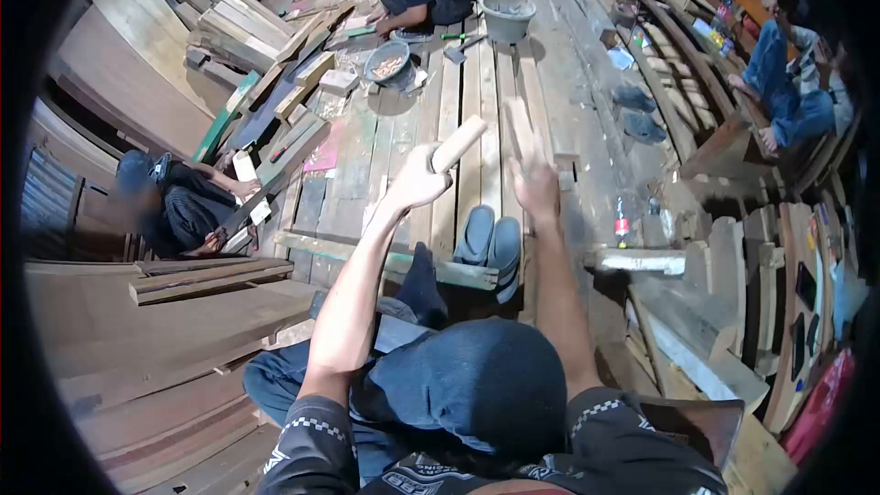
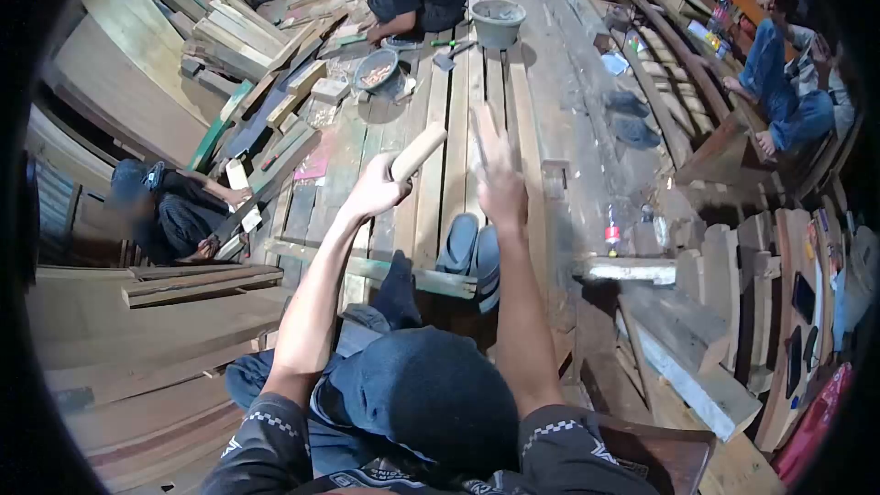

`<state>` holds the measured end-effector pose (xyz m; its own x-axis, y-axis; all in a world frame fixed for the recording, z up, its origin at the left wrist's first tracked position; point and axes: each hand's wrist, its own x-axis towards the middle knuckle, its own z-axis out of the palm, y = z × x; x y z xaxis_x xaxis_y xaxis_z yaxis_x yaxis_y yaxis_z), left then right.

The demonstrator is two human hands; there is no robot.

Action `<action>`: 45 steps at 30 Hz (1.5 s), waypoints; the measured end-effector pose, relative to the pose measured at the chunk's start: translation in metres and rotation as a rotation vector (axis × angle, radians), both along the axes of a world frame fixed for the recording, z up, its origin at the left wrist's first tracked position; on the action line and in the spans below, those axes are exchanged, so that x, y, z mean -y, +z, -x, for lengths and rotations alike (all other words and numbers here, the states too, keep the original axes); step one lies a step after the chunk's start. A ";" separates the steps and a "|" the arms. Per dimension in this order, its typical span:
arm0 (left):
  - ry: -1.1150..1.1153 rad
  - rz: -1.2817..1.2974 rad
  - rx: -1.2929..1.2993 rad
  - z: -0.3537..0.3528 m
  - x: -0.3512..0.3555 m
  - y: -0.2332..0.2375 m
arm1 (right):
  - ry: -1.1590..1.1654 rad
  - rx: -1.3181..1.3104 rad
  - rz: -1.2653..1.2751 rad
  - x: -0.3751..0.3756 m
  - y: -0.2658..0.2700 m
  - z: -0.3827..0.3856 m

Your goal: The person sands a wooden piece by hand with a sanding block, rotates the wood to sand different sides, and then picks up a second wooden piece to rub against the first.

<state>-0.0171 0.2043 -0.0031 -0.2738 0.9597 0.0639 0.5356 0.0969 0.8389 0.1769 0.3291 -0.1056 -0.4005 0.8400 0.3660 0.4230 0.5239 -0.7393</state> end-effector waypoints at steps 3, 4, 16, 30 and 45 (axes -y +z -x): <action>0.078 -0.073 0.049 0.005 -0.003 -0.006 | -0.219 -0.153 0.323 0.008 0.037 -0.015; 0.085 -0.062 0.060 0.006 -0.003 -0.009 | -0.251 -0.252 0.541 0.016 0.054 -0.017; 0.074 -0.055 0.013 -0.007 -0.005 -0.017 | 0.126 -0.652 0.858 0.030 0.075 0.006; -0.016 -0.019 -0.040 -0.024 -0.005 -0.008 | 0.276 -0.751 0.947 0.035 0.082 0.007; -0.081 0.014 0.010 -0.023 -0.005 -0.007 | 0.292 -0.888 0.824 0.033 0.081 0.006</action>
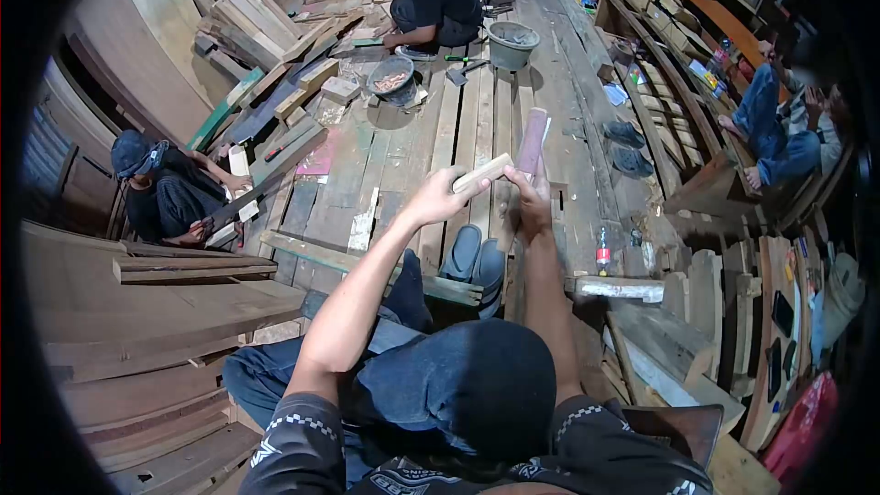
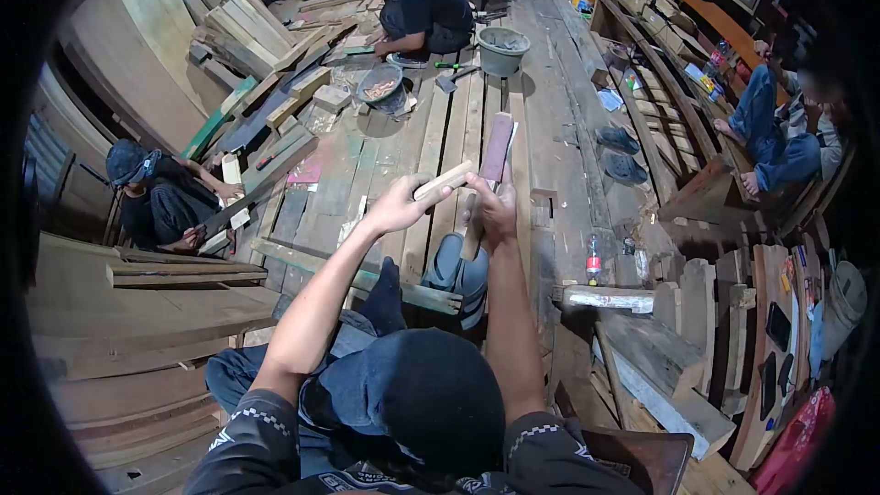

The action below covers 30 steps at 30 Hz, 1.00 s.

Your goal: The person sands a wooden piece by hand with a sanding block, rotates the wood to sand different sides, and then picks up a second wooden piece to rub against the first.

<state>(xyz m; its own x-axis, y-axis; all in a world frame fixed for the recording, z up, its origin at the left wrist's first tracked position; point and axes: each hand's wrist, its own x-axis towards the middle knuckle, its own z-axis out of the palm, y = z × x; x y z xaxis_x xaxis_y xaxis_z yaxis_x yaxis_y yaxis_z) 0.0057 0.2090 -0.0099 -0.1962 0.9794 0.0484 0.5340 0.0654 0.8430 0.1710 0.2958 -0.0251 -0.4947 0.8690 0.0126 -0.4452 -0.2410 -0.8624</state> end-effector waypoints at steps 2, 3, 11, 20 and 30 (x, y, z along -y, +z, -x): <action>-0.003 -0.002 0.036 -0.001 0.000 0.001 | -0.001 -0.012 -0.014 -0.001 0.000 0.000; -0.009 0.007 0.081 -0.002 0.001 0.002 | 0.006 -0.017 -0.012 -0.001 0.001 0.000; -0.087 0.098 0.492 -0.008 0.003 0.012 | 0.046 -0.063 0.013 -0.002 -0.002 0.000; -0.135 0.161 0.560 -0.008 0.005 0.020 | 0.099 0.013 0.013 -0.002 0.001 -0.007; -0.111 0.170 0.499 -0.013 0.004 0.016 | 0.083 -0.039 0.032 -0.007 -0.009 -0.004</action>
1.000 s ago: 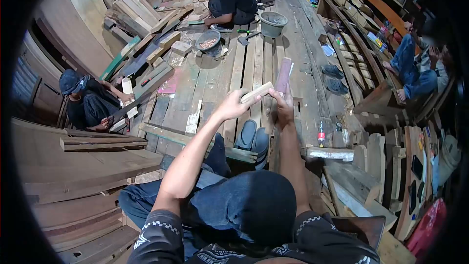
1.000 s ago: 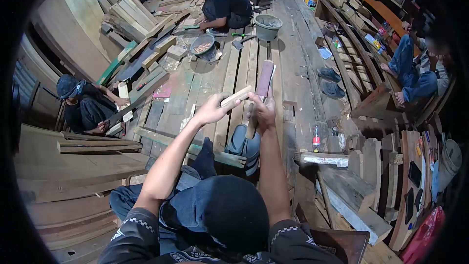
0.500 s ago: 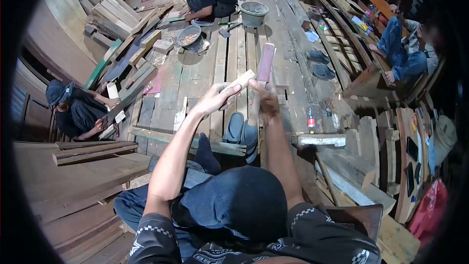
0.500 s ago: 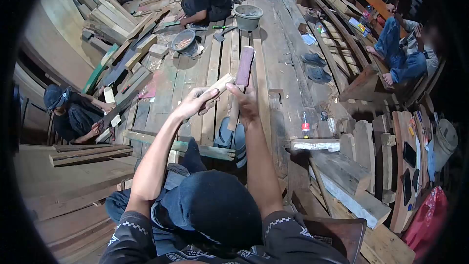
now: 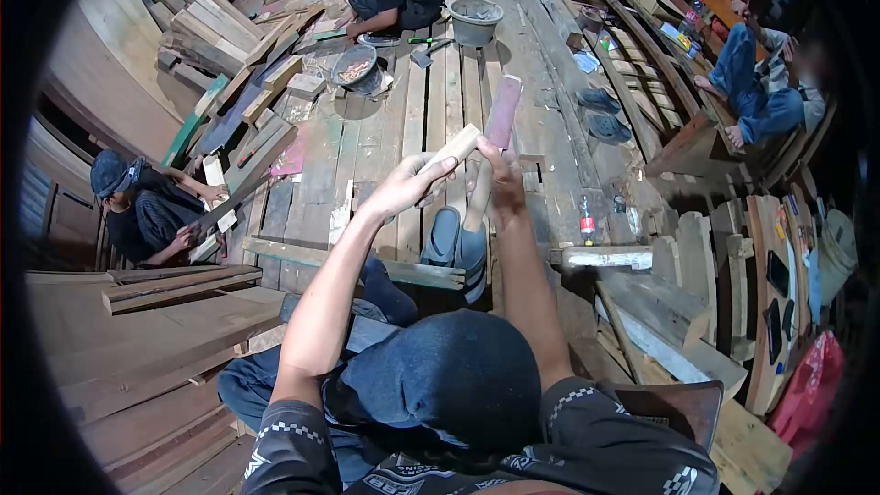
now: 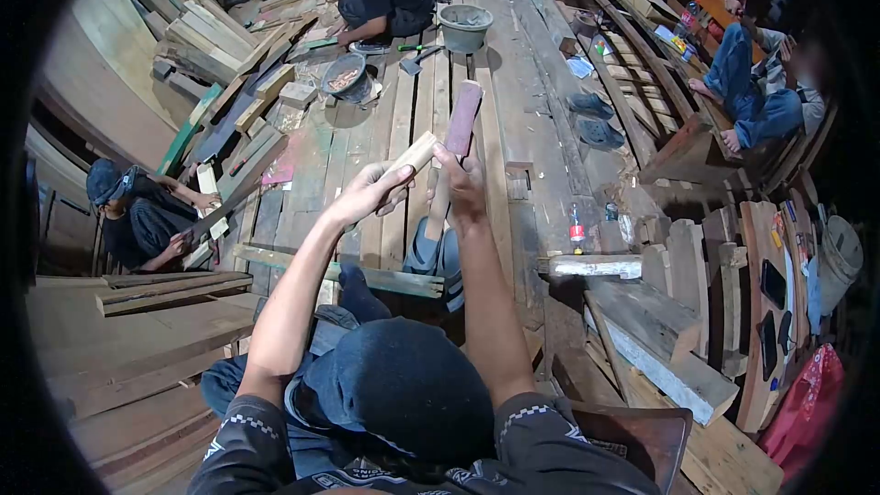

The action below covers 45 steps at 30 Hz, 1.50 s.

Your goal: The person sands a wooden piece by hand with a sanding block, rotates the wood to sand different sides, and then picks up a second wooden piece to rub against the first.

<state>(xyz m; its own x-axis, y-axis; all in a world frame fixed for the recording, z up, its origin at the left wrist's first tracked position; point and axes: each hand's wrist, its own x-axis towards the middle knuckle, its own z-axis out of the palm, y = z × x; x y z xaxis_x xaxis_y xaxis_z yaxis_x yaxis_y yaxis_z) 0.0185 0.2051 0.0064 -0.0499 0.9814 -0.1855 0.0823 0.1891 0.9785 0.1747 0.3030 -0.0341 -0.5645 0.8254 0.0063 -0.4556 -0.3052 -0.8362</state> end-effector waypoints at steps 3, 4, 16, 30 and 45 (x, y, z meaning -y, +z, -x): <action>-0.006 -0.014 0.016 0.001 -0.001 -0.002 | -0.028 -0.026 0.018 0.006 0.009 0.001; -0.007 -0.016 0.020 0.001 0.000 0.000 | -0.038 -0.027 0.028 0.007 0.012 0.001; -0.059 -0.013 0.027 0.005 -0.002 -0.004 | -0.036 -0.115 0.036 0.007 0.014 0.003; -0.043 -0.174 -0.279 0.009 0.000 -0.020 | 0.106 -0.116 0.020 0.006 0.013 -0.002; 0.131 -0.453 -0.448 0.003 0.000 -0.013 | 0.233 0.020 -0.110 0.017 0.027 -0.003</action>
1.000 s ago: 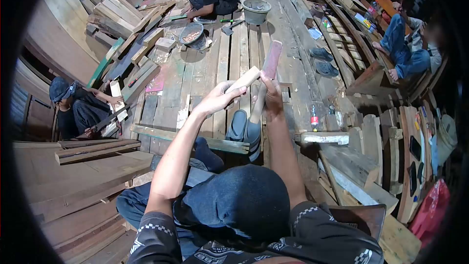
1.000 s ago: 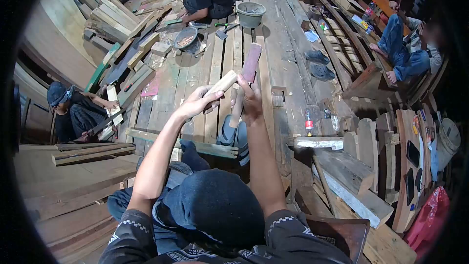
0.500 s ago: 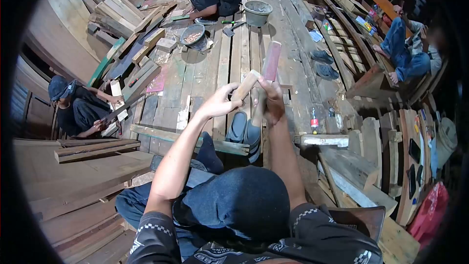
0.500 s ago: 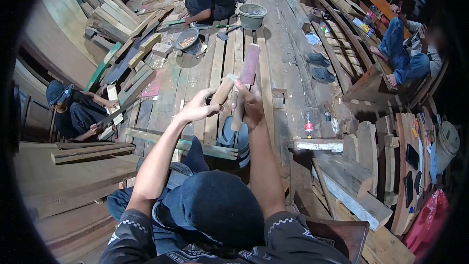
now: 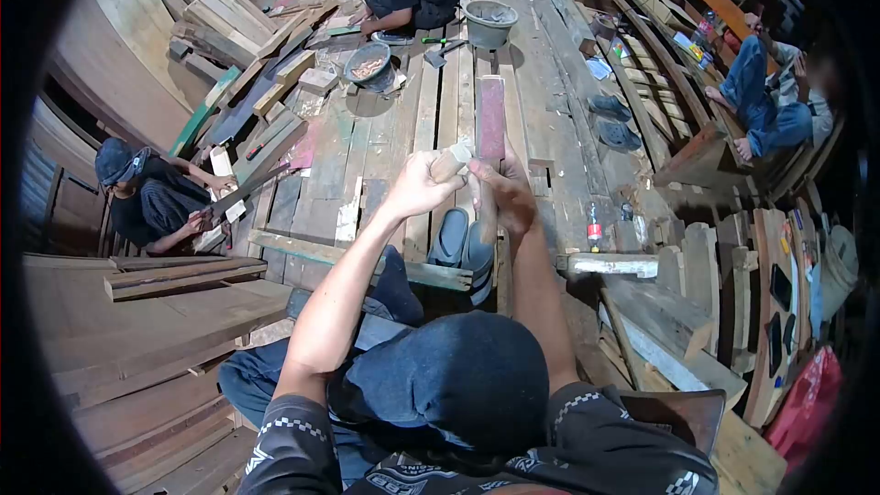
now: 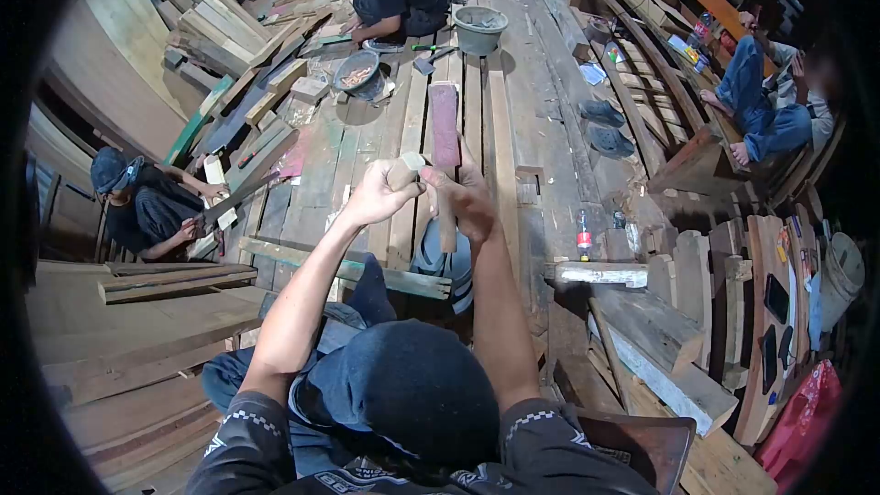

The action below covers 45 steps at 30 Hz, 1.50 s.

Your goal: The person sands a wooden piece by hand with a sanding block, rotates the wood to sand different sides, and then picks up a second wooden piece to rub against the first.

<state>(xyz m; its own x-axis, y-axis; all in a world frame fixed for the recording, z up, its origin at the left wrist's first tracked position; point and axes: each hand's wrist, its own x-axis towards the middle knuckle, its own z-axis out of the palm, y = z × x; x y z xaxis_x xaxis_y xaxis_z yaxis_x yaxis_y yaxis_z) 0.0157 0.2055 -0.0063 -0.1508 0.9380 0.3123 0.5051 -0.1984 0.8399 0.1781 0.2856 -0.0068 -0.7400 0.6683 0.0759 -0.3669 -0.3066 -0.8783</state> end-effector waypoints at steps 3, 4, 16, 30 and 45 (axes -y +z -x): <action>0.041 0.148 0.022 0.004 0.002 0.004 | 0.020 0.006 -0.004 0.000 0.002 0.000; 0.062 0.110 0.141 -0.003 0.004 0.009 | 0.006 0.011 -0.002 0.003 0.005 0.000; 0.173 0.132 0.156 0.003 0.001 0.006 | -0.058 0.026 0.090 -0.005 0.003 -0.002; 0.143 0.292 0.625 0.018 -0.006 -0.002 | -0.008 0.215 -0.057 0.009 0.025 0.002; 0.110 0.187 -0.261 0.000 0.007 0.014 | -0.011 0.262 -0.110 -0.006 0.002 -0.002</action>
